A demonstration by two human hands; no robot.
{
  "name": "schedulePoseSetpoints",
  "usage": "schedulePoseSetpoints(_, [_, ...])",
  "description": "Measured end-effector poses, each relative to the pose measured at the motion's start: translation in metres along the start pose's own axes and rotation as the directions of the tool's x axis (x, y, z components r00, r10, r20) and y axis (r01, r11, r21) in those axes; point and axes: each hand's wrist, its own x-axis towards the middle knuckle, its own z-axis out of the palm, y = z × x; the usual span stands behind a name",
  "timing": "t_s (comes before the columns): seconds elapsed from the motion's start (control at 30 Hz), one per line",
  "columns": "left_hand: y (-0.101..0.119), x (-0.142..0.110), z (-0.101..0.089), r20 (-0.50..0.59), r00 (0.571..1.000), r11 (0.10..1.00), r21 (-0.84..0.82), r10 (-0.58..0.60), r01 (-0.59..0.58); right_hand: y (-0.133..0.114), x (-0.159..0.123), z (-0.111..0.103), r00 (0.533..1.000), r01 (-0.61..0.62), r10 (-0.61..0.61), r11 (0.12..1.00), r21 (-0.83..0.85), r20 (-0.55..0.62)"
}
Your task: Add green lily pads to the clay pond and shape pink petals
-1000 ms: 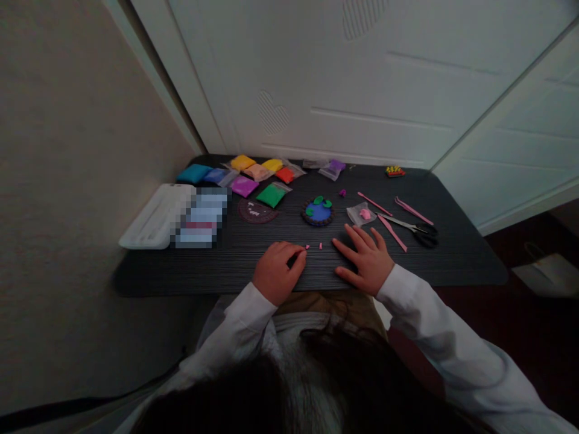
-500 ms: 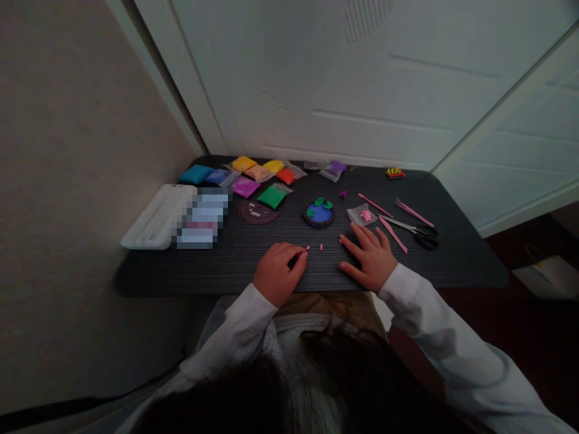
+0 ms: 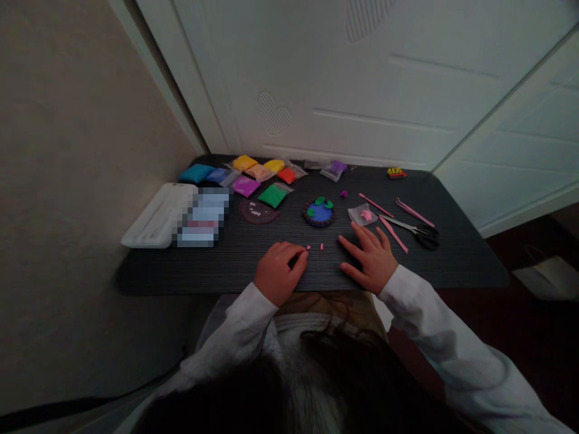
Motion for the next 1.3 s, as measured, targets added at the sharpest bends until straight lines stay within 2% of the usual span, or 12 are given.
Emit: schedulePoseSetpoints(1.3, [0.0002,-0.0009,0.0022,-0.025,1.000,0.999,0.033,0.007,-0.006,-0.0061,0.0001,-0.0052,1.000,0.002,-0.003,0.998,-0.057,-0.021])
